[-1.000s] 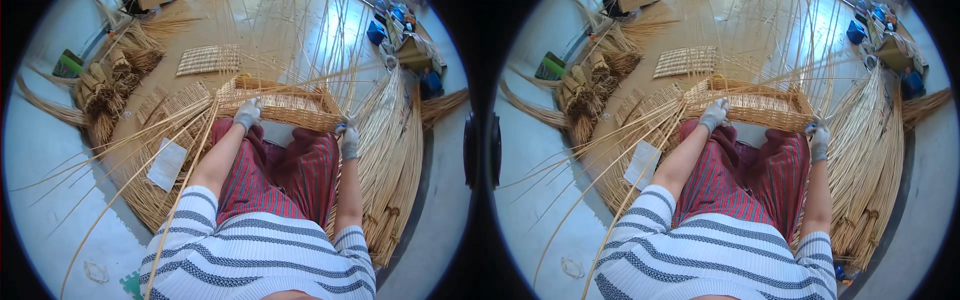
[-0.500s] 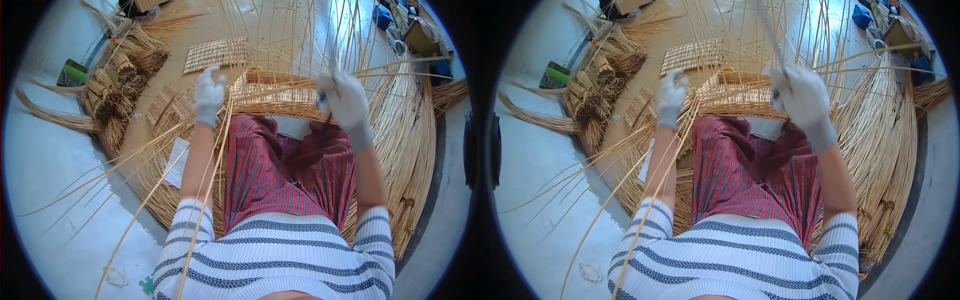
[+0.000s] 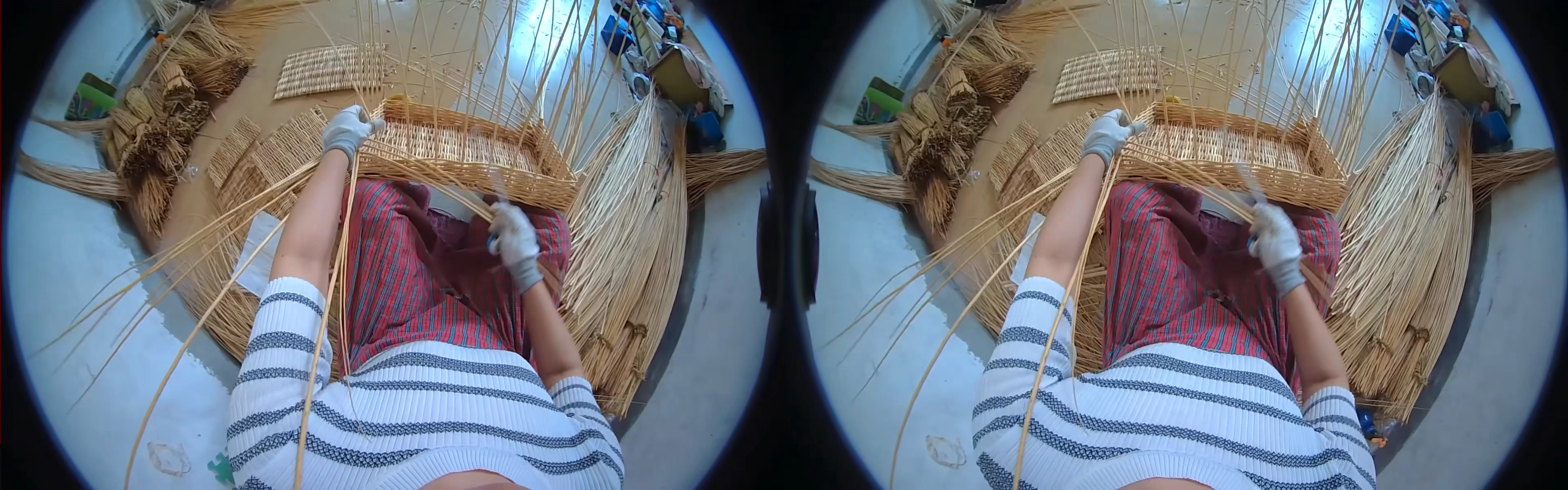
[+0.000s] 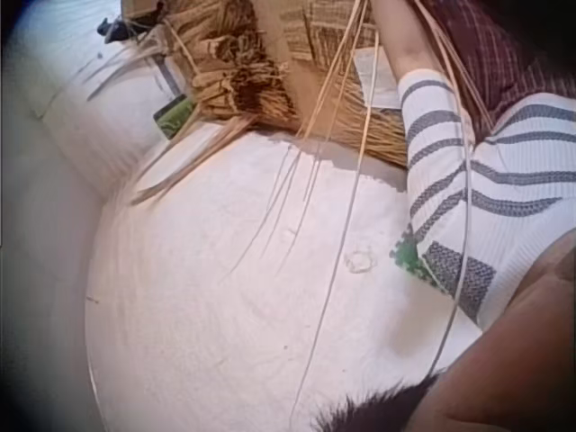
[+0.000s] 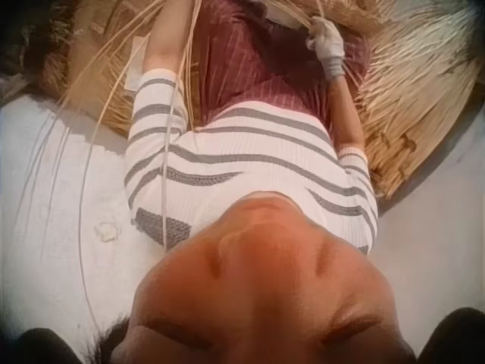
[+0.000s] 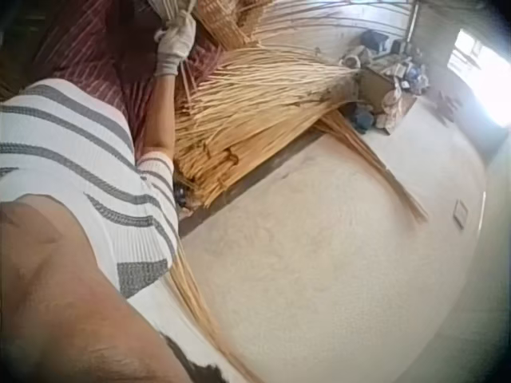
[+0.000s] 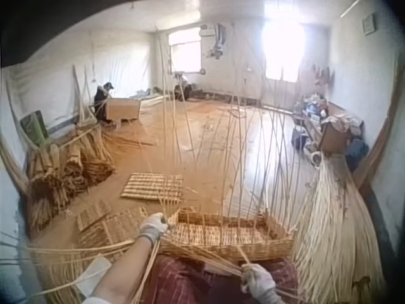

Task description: The recorder is weaving a rectangular basket using flexible plant stalks in a workshop environment.

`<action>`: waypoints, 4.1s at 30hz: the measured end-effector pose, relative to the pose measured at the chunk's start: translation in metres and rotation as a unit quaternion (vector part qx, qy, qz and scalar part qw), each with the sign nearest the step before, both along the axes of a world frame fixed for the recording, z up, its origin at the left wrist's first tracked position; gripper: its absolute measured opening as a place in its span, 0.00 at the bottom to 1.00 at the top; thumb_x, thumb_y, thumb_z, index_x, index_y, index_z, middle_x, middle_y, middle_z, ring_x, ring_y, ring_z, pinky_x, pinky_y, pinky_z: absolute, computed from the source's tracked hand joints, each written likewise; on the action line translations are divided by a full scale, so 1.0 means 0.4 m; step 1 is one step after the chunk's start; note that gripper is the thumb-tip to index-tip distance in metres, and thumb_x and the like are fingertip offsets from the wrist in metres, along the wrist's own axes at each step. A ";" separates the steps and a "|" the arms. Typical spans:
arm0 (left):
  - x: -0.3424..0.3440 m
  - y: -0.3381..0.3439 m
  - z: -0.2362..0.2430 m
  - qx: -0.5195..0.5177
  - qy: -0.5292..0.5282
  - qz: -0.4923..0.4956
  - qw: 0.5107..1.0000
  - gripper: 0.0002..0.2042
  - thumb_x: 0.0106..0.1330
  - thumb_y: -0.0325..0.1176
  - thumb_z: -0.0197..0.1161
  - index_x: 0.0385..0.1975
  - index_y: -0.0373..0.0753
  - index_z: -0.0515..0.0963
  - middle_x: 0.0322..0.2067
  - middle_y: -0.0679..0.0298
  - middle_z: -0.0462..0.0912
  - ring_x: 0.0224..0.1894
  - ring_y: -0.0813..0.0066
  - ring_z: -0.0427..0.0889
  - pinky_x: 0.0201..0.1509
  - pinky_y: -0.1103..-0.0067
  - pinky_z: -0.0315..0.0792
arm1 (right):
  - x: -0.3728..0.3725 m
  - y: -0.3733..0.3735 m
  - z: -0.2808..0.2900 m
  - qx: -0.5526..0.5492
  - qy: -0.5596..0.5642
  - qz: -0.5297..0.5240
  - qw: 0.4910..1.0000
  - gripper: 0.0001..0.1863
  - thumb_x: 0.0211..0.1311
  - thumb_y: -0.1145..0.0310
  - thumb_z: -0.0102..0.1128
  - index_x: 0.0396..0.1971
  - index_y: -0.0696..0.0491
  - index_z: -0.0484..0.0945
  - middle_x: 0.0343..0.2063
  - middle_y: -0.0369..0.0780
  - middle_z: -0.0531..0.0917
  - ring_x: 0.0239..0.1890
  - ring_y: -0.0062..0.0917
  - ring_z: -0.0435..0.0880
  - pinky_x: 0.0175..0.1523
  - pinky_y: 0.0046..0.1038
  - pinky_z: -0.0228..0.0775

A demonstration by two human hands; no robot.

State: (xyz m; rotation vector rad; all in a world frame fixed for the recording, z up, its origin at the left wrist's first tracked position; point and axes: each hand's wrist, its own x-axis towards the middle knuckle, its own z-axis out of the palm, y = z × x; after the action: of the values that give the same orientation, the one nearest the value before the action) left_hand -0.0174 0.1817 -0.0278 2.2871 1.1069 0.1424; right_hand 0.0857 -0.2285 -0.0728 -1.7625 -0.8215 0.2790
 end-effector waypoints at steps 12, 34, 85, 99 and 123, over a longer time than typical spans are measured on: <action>-0.028 0.050 -0.001 -0.026 0.118 -0.075 0.990 0.41 0.54 0.65 0.70 0.57 0.35 0.74 0.55 0.47 0.80 0.59 0.53 0.78 0.63 0.67 0.70 | 0.497 -0.032 0.056 -0.113 -0.054 -0.291 0.948 0.29 0.76 0.47 0.45 0.22 0.54 0.77 0.13 0.34 0.77 0.15 0.19 0.74 0.23 0.23 0.64; -0.082 0.149 -0.090 -0.107 0.025 -0.159 0.981 0.29 0.68 0.49 0.62 0.60 0.31 0.74 0.57 0.52 0.80 0.59 0.62 0.78 0.65 0.73 0.68 | 0.538 -0.008 -0.091 -0.072 -0.058 -0.336 0.937 0.33 0.76 0.44 0.42 0.32 0.60 0.84 0.20 0.46 0.83 0.24 0.37 0.82 0.34 0.39 0.71; -0.112 0.046 -0.060 -0.075 -0.222 0.048 0.971 0.08 0.61 0.20 0.67 0.39 0.36 0.85 0.33 0.65 0.87 0.34 0.80 0.83 0.41 0.81 0.76 | 0.596 -0.260 0.214 -0.417 -0.112 -0.049 0.901 0.19 0.67 0.51 0.58 0.38 0.53 0.86 0.25 0.41 0.84 0.29 0.28 0.84 0.38 0.31 0.75; -0.111 0.042 -0.042 -0.066 -0.191 0.050 0.978 0.09 0.60 0.18 0.67 0.40 0.35 0.85 0.34 0.66 0.87 0.35 0.81 0.82 0.42 0.83 0.76 | 0.559 -0.260 0.176 -0.350 -0.117 -0.036 0.929 0.13 0.70 0.63 0.56 0.50 0.47 0.83 0.36 0.40 0.87 0.35 0.26 0.85 0.45 0.29 0.76; -0.201 -0.199 0.076 0.029 -0.519 0.126 0.845 0.10 0.69 0.24 0.61 0.48 0.35 0.80 0.43 0.63 0.84 0.44 0.78 0.80 0.53 0.79 0.75 | 0.272 -0.171 0.582 -0.183 -0.488 0.023 0.853 0.08 0.60 0.67 0.66 0.39 0.48 0.82 0.31 0.38 0.83 0.33 0.34 0.81 0.41 0.36 0.73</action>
State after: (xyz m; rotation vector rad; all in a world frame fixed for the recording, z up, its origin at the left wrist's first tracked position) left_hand -0.0979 0.1023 0.0027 1.6306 0.7612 1.3453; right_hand 0.1944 -0.2969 0.1598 -2.2455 -1.6047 -0.5346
